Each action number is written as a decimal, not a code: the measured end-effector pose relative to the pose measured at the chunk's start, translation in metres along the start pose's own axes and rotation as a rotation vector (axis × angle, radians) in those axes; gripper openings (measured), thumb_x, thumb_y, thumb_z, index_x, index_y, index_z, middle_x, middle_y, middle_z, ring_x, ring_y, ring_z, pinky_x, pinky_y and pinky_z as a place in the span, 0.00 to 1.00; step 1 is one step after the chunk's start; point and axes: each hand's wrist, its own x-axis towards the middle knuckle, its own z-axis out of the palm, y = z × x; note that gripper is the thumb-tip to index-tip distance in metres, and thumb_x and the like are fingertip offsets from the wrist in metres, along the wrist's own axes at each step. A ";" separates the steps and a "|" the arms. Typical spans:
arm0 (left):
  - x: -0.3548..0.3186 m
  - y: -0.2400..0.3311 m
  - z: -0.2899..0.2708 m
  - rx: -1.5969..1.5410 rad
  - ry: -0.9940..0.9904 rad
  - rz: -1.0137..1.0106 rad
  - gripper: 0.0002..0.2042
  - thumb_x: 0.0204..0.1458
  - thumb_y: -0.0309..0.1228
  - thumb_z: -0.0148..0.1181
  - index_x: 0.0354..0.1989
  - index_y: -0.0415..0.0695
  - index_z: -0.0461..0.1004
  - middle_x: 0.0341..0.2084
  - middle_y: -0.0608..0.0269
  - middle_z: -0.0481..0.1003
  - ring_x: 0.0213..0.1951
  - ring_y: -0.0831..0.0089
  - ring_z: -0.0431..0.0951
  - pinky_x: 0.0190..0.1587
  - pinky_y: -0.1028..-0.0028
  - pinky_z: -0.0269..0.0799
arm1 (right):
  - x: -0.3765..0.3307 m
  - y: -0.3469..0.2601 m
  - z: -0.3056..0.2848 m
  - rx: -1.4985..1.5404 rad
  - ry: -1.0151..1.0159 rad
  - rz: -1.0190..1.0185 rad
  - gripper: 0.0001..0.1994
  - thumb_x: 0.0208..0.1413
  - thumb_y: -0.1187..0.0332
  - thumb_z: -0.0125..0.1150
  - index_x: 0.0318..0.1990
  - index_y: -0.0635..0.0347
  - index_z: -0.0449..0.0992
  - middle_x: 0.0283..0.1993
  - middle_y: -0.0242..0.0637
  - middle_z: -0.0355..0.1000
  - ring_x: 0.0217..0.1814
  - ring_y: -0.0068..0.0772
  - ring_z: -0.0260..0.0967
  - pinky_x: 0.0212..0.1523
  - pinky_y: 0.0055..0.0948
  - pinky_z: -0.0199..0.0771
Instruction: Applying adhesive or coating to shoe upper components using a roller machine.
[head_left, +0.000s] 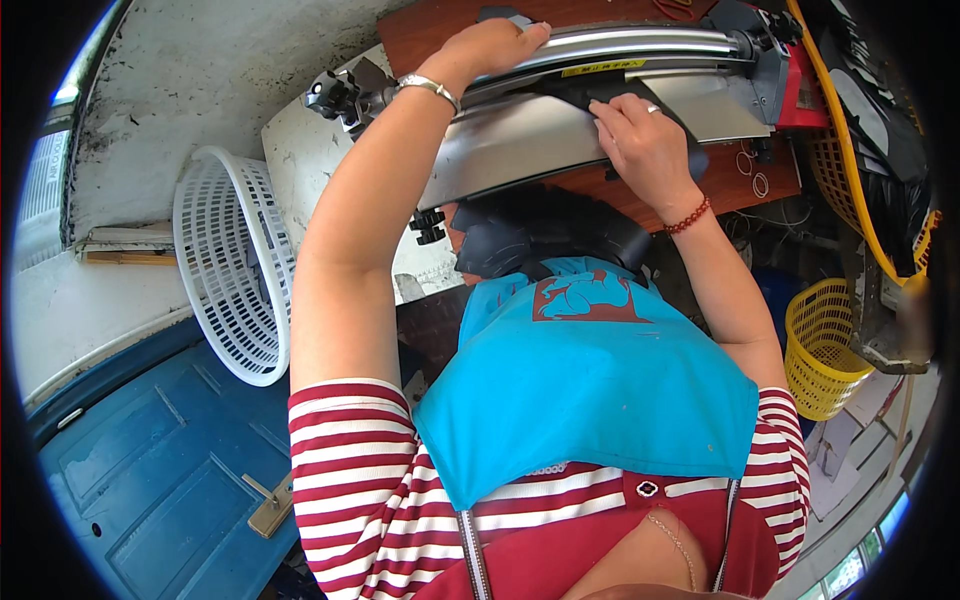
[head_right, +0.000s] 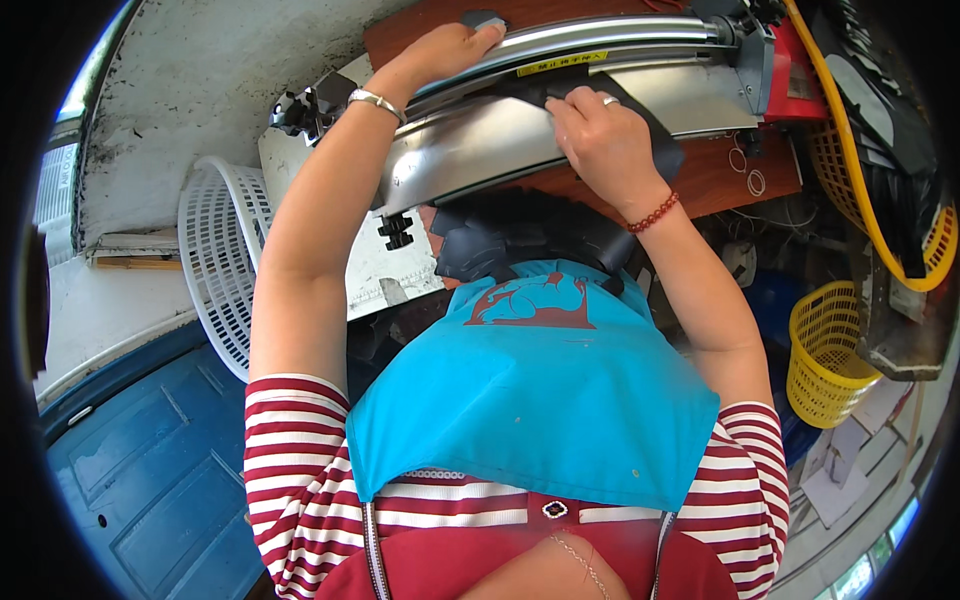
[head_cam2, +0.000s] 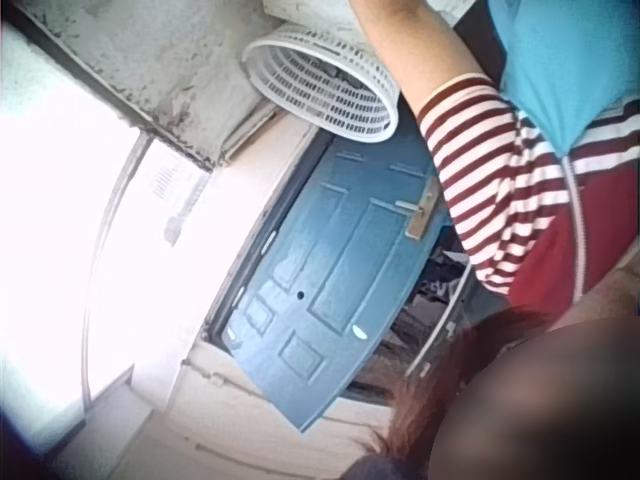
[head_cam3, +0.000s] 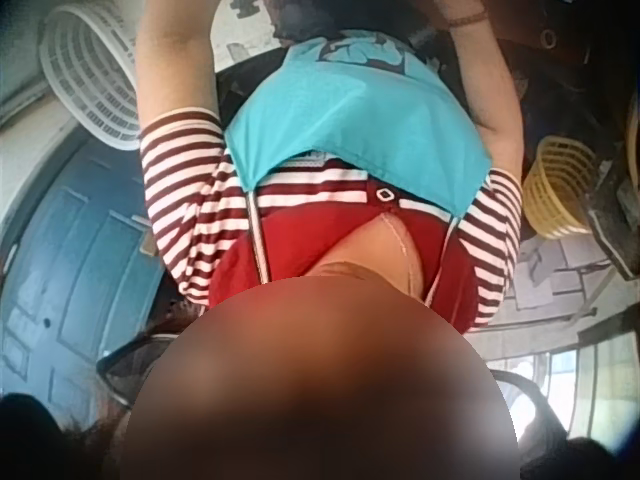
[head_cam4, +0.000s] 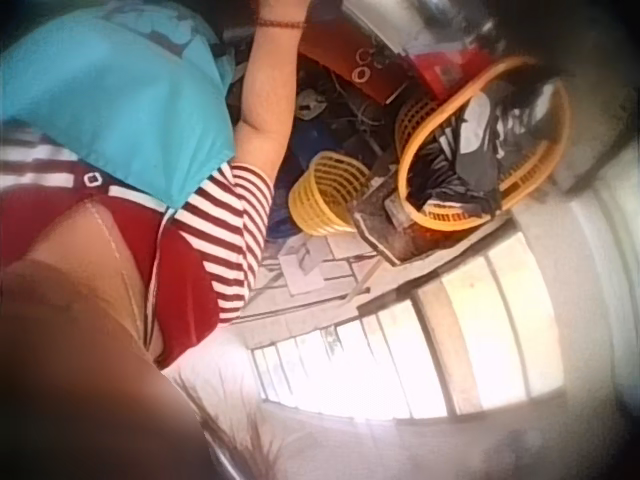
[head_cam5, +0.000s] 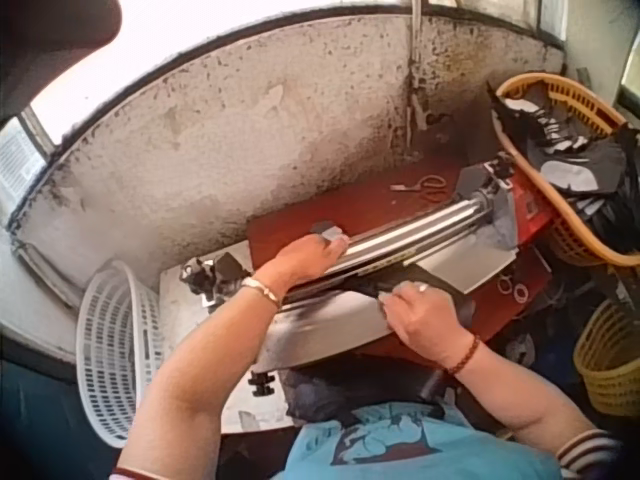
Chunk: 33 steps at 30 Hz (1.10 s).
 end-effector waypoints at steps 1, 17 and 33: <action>0.007 -0.012 0.004 -0.082 0.053 -0.037 0.27 0.62 0.54 0.45 0.50 0.47 0.83 0.51 0.50 0.80 0.54 0.48 0.79 0.58 0.58 0.72 | -0.008 -0.009 -0.003 0.158 -0.051 -0.019 0.11 0.52 0.74 0.67 0.44 0.57 0.80 0.36 0.34 0.74 0.31 0.39 0.75 0.31 0.35 0.77; -0.042 0.013 -0.101 -0.821 0.552 -0.120 0.23 0.57 0.20 0.49 0.63 0.42 0.73 0.31 0.58 0.75 0.29 0.73 0.73 0.28 0.70 0.80 | -0.139 -0.012 0.057 0.273 -0.580 -0.053 0.12 0.50 0.68 0.67 0.43 0.60 0.81 0.37 0.38 0.75 0.39 0.43 0.76 0.37 0.39 0.78; 0.003 0.014 -0.016 -0.081 0.081 0.076 0.20 0.57 0.41 0.57 0.43 0.34 0.82 0.44 0.39 0.80 0.49 0.46 0.80 0.55 0.59 0.74 | -0.008 0.001 -0.006 0.104 -0.089 -0.084 0.12 0.50 0.74 0.66 0.43 0.56 0.79 0.32 0.34 0.72 0.30 0.38 0.74 0.30 0.37 0.75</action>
